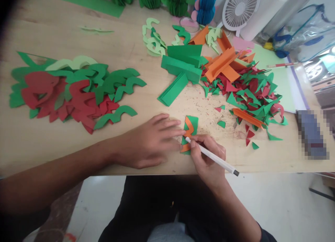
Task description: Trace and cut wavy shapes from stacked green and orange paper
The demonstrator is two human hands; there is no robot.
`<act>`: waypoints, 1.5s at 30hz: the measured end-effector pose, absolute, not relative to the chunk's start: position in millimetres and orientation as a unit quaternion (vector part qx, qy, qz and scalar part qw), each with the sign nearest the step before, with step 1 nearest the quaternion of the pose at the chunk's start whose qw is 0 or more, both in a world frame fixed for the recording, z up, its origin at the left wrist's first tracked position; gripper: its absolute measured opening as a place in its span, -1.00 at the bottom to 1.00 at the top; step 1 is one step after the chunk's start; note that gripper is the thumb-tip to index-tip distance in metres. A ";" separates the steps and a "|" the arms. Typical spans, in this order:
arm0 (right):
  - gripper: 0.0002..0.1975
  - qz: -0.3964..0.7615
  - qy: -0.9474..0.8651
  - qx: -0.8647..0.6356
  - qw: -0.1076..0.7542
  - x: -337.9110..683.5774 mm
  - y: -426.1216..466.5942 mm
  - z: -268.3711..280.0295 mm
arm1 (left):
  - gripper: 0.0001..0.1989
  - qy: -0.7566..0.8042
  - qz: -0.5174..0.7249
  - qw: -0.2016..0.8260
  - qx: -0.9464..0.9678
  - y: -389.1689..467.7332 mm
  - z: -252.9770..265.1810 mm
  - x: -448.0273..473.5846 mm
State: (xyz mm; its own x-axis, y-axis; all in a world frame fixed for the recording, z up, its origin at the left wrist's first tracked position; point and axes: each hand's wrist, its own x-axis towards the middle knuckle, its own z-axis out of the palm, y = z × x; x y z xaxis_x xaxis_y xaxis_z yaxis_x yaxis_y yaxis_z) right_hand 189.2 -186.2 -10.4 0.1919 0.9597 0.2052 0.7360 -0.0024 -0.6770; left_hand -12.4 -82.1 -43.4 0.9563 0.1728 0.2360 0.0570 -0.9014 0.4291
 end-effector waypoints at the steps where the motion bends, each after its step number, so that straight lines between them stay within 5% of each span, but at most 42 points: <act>1: -0.86 0.161 -0.615 -0.690 0.346 189.3 -186.4 -10.8 | -0.59 0.060 0.135 0.215 0.965 -82.1 -43.5 -12.4; 45: -0.85 0.137 -0.624 -0.705 0.308 194.8 -200.9 -9.0 | -0.60 0.061 0.135 0.200 0.969 -83.0 -43.5 -12.3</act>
State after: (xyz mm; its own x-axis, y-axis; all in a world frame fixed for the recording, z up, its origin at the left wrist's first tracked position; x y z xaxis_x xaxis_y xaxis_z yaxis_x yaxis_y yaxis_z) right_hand 194.8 -200.9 -9.0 0.1839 0.9642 0.1913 0.7962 -0.0320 -0.6042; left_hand -12.3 -83.0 -43.5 0.9563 0.1719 0.2364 0.0641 -0.9125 0.4040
